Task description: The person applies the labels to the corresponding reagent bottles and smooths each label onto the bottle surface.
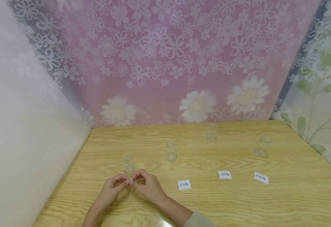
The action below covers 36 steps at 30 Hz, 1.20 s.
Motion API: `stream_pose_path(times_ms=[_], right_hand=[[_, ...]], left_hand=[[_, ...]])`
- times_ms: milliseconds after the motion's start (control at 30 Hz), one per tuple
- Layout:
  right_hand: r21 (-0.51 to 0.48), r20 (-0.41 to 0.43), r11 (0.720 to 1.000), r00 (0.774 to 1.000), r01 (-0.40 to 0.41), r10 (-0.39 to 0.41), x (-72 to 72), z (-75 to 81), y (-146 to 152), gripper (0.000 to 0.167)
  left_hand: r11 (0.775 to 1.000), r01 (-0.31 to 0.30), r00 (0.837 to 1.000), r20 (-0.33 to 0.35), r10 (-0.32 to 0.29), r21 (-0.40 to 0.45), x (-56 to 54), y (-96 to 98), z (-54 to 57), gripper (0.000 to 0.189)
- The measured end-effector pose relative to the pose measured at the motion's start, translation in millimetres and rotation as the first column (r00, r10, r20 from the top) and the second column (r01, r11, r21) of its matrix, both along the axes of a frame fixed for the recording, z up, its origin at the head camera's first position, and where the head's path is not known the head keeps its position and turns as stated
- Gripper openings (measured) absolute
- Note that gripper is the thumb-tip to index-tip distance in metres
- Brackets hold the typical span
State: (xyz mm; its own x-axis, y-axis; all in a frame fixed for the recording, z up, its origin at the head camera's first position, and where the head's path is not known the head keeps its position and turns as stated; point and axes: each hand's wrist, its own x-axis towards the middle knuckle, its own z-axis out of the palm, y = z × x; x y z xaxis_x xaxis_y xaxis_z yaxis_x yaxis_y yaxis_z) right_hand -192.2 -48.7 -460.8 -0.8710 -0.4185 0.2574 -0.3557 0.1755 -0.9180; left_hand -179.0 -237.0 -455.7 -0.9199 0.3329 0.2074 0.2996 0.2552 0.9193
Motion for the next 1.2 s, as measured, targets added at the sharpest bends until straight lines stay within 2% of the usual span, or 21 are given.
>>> stream_pose_path(times_ms=[167,400,533,633,767,867,900,1067,1200], right_hand=[[-0.026,-0.024,1.000,1.000,-0.001,0.001,0.7,0.5,-1,0.017],[-0.020,-0.109,1.000,0.994,0.013,-0.015,0.6,0.8,-2,0.008],[-0.022,-0.108,1.000,0.994,0.004,-0.007,1.7,1.3,-2,0.007],[-0.031,-0.093,1.000,0.996,0.002,-0.005,5.4,6.9,-1,0.005],[-0.043,-0.090,0.999,0.996,0.010,-0.014,15.3,27.3,2,0.005],[-0.056,-0.089,0.998,0.996,0.018,-0.023,19.7,37.4,4,0.005],[-0.060,-0.085,0.998,0.996,0.021,-0.026,19.0,36.4,3,0.005],[-0.066,-0.091,0.997,0.995,0.036,-0.042,7.8,16.9,-1,0.003],[-0.062,-0.078,0.997,0.996,0.042,-0.046,0.7,3.9,-2,0.004]], left_hand=[[1.000,-0.013,1.000,0.003,0.013,0.000,1.0,0.0,-0.1,0.017],[1.000,-0.002,1.000,-0.011,0.002,0.004,1.6,-0.8,-0.3,0.016],[1.000,0.003,1.000,0.001,-0.003,0.004,1.9,-1.0,-0.6,0.017],[1.000,0.001,1.000,0.017,-0.001,0.009,2.1,-0.8,-0.2,0.018],[1.000,-0.018,1.000,0.017,0.018,0.007,1.8,0.2,0.7,0.018],[0.998,-0.062,0.998,0.025,0.062,0.000,1.0,1.5,0.8,0.017],[0.997,-0.078,0.997,0.028,0.078,-0.005,0.7,1.9,0.7,0.017],[0.982,-0.186,0.980,0.070,0.187,-0.009,-0.1,3.2,0.0,0.013],[0.968,-0.250,0.963,0.103,0.250,-0.013,-0.1,3.9,0.1,0.013]])
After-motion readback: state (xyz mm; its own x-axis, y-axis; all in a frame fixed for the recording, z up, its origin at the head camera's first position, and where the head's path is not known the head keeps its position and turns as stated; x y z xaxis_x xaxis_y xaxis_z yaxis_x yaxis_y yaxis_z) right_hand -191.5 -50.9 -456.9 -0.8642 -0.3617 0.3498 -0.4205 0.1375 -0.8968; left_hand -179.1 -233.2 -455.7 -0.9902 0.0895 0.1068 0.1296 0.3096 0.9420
